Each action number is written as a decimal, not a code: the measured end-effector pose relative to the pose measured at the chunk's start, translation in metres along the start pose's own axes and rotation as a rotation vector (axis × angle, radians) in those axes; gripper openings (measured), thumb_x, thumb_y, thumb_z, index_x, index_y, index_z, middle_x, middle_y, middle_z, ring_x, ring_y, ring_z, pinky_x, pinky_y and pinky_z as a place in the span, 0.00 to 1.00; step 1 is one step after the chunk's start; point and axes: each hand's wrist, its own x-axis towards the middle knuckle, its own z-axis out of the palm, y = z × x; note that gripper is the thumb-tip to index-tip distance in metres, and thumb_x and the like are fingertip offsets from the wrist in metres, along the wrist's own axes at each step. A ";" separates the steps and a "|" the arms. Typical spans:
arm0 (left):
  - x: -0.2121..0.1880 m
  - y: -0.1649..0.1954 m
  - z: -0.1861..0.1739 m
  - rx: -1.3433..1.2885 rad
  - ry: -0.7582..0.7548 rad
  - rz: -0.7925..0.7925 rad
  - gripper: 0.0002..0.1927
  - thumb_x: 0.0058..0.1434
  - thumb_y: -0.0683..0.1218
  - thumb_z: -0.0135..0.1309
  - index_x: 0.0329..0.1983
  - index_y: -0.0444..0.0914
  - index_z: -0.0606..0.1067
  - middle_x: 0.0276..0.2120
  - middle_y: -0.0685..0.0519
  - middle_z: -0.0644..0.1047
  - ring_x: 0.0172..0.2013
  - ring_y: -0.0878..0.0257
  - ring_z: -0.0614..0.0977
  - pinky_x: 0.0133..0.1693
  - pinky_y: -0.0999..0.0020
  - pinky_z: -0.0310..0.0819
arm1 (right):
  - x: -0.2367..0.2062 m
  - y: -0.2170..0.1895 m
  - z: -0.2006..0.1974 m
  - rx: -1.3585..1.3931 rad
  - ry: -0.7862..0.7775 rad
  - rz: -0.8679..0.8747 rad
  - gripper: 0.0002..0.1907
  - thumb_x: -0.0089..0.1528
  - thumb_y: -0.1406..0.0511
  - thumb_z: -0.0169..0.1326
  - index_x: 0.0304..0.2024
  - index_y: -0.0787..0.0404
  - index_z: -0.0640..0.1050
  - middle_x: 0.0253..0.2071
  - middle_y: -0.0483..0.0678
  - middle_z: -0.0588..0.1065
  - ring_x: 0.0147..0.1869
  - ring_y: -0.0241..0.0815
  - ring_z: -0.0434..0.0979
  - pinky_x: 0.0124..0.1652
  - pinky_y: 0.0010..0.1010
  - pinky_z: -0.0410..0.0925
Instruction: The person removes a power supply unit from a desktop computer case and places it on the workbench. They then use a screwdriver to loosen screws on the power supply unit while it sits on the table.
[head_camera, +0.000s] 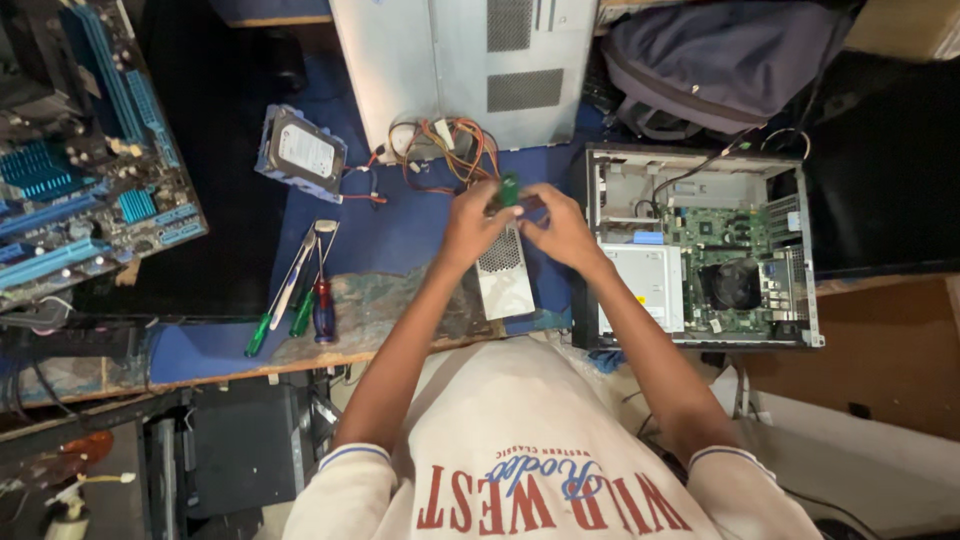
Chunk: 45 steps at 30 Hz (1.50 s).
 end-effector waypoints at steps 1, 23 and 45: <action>-0.002 0.005 0.000 0.029 0.002 0.044 0.17 0.58 0.43 0.68 0.46 0.33 0.76 0.33 0.46 0.75 0.33 0.53 0.80 0.36 0.61 0.75 | 0.001 -0.006 0.001 0.041 -0.036 0.024 0.20 0.57 0.73 0.59 0.52 0.66 0.73 0.43 0.54 0.79 0.45 0.39 0.80 0.42 0.30 0.74; -0.050 -0.066 0.038 0.473 -0.272 -0.042 0.19 0.55 0.43 0.64 0.49 0.35 0.75 0.49 0.38 0.73 0.60 0.35 0.71 0.60 0.46 0.65 | -0.038 -0.014 -0.016 0.247 0.431 0.076 0.21 0.68 0.75 0.52 0.58 0.68 0.58 0.45 0.56 0.79 0.43 0.40 0.84 0.43 0.29 0.80; -0.048 -0.053 0.043 0.527 -0.245 -0.101 0.18 0.54 0.44 0.65 0.46 0.35 0.76 0.52 0.38 0.72 0.61 0.37 0.69 0.58 0.46 0.66 | -0.011 -0.046 -0.023 -0.596 0.118 0.010 0.18 0.66 0.59 0.60 0.44 0.66 0.68 0.32 0.60 0.78 0.34 0.62 0.81 0.32 0.48 0.73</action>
